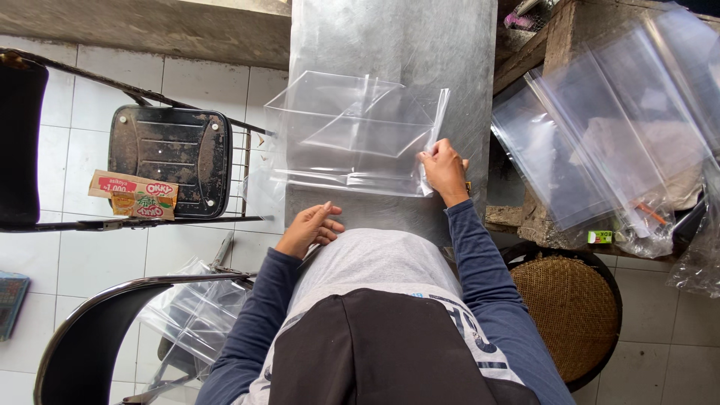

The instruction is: The person folds a large clear plastic sheet on a metal table, then uses a handheld heat sealer to seal the folded edges. They repeat the process with another sheet, smoothing and folding it before sealing.

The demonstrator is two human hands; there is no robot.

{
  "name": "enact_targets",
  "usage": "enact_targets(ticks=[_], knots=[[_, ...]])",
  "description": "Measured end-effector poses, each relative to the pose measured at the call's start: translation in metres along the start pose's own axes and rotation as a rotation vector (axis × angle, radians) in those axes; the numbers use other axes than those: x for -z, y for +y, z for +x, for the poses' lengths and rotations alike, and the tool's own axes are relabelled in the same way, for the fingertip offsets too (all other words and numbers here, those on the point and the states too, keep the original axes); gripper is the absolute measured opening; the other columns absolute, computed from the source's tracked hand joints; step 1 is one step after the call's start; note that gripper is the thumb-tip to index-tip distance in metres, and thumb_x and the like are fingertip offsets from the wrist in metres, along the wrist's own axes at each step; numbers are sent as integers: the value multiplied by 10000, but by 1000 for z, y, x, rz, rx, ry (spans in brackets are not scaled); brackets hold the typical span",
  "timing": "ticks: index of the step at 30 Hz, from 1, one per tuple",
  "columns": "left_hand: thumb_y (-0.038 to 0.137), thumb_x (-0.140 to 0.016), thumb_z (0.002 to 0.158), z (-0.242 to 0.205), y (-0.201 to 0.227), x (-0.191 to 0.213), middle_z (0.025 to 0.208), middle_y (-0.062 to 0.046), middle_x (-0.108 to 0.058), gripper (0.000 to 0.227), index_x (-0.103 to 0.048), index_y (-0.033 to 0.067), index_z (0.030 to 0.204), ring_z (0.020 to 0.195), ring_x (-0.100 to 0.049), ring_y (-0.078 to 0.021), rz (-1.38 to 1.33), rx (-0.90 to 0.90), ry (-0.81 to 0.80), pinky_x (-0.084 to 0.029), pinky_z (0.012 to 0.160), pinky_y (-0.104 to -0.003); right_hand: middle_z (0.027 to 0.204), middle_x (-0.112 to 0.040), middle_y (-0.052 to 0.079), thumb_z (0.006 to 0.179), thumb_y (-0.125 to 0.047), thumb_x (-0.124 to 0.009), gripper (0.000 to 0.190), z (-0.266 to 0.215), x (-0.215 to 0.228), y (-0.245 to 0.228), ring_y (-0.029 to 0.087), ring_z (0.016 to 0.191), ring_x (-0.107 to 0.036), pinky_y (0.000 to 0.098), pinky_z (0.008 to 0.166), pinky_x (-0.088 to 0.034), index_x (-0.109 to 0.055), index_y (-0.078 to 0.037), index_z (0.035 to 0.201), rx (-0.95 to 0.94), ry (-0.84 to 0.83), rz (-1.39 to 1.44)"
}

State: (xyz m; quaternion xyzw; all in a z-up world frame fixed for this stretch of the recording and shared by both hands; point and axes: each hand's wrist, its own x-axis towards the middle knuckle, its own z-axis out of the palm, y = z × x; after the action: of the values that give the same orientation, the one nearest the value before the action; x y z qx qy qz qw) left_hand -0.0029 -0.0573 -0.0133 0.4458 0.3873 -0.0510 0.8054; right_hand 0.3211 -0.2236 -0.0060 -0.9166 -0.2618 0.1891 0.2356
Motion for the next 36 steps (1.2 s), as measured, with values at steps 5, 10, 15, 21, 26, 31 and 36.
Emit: enact_targets(ticks=[5, 10, 15, 21, 26, 31, 36], knots=[[411, -494, 1017, 12, 14, -25, 1083, -146, -697, 304, -491, 157, 1185, 1009, -767, -246, -589, 25, 165, -669, 816, -335, 852, -713, 26, 954, -190, -676, 156, -29, -19, -35, 104, 745, -645, 268, 631, -526, -605, -51, 970, 65, -250, 651], [225, -611, 1042, 13, -7, 27, 1125, -120, -721, 129, -603, 144, 1142, 1026, -720, -254, -823, -509, 404, -635, 853, -410, 836, -666, 69, 1005, -286, -684, 283, -65, -14, -56, 113, 746, -629, 256, 661, -547, -593, -38, 1107, 67, -526, 644], [272, -607, 1110, -99, -66, 136, 1155, -42, -688, 137, -563, 171, 1190, 1042, -669, -192, -633, -679, 863, -563, 913, -382, 986, -714, 21, 1006, -195, -591, 235, -50, 37, 1, 89, 807, -679, 261, 699, -609, -585, -65, 1202, 24, -238, 679], [274, -549, 1134, -224, -172, 109, 1212, -65, -646, 200, -539, 119, 1261, 1080, -634, -224, -690, -273, 1160, -557, 919, -413, 1102, -640, 96, 962, -232, -747, 347, -31, 103, 150, 258, 1005, -599, 439, 918, -502, -609, -86, 1246, -230, 409, -169], [237, -578, 1110, -195, -195, 58, 1274, -91, -565, 216, -534, 120, 1287, 1139, -587, -255, -410, 274, 1331, -538, 958, -432, 1462, -460, 196, 823, -290, -828, 728, -55, 79, 225, 383, 1327, -415, 550, 1088, -347, -492, -162, 1456, -174, 400, -593], [200, -608, 1086, -178, -184, 42, 1335, -117, -484, 252, -529, 121, 1312, 1198, -540, -286, -157, 354, 1360, -519, 996, -450, 1573, -454, 137, 1038, -207, -728, 605, -58, 67, 245, 345, 1426, -409, 540, 1178, -335, -469, -211, 1585, -155, 478, -642], [162, -638, 1062, -169, -156, 41, 1396, -143, -403, 301, -525, 122, 1338, 1257, -492, -317, 29, 361, 1370, -500, 1034, -469, 1463, -532, 231, 1014, -278, -701, 535, -48, 76, 253, 410, 1353, -468, 501, 1159, -371, -522, -80, 1478, -80, 441, -548]])
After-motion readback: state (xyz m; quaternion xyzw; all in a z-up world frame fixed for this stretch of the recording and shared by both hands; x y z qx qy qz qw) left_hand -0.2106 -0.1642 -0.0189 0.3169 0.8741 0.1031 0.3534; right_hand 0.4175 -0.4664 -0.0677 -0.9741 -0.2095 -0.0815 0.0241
